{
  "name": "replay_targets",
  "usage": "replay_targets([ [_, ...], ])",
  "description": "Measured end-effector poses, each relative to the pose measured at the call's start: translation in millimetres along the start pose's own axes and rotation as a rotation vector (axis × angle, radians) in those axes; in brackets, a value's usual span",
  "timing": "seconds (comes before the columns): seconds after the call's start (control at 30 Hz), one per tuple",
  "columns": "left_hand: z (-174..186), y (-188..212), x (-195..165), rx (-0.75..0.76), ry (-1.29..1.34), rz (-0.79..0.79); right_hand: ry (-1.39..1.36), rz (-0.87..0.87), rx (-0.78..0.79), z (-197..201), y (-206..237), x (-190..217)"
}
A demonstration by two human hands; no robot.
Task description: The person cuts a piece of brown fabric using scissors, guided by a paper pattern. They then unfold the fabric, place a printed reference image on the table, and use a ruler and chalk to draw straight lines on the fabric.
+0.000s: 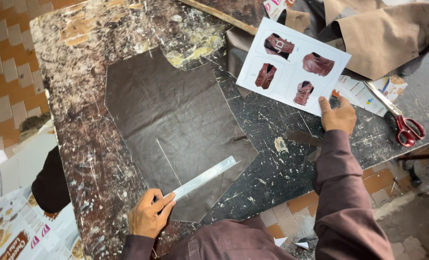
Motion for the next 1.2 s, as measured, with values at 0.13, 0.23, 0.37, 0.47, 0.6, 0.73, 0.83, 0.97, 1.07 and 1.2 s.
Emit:
replay_targets([
  [0.13,-4,-6,-1,0.005,-0.015,-0.014,-0.196,-0.125,0.228,-17,-29,-3],
  [0.23,-6,-8,-1,-0.002,-0.003,-0.023,-0.322,-0.081,0.258,-23,-41,5],
  [0.37,-6,-11,1,0.003,-0.011,-0.017,-0.404,-0.089,0.313,-31,-46,15],
  [0.47,-6,-16,1,0.036,-0.014,0.020,-0.336,-0.059,0.314,-40,-46,18],
  [0.6,2,-22,-6,-0.045,0.014,-0.072,-0.084,0.084,0.221,-58,-50,14],
  [0.73,9,-16,2,-0.074,0.026,-0.133,-0.118,0.337,0.141,-68,-35,3],
  [0.83,12,-7,11,-0.090,0.070,-0.146,-0.119,0.429,0.243,-82,-3,-15],
  [0.97,15,3,21,-0.077,0.108,-0.107,-0.685,0.048,0.693,-95,61,-51],
  [1.07,18,9,24,-0.075,0.106,-0.086,-0.541,0.004,0.809,-94,105,-59],
  [1.2,18,13,27,-0.069,0.104,-0.113,-0.522,0.065,0.841,-92,141,-53],
])
Point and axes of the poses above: each hand's wrist, its own y-axis away from the middle knuckle, its own z-axis out of the back of the hand, x = y × z, the point moved 6 cm from there along -y, towards the middle knuckle, and after that the axes turned 15 degrees about -z, right-handed, at the moved point
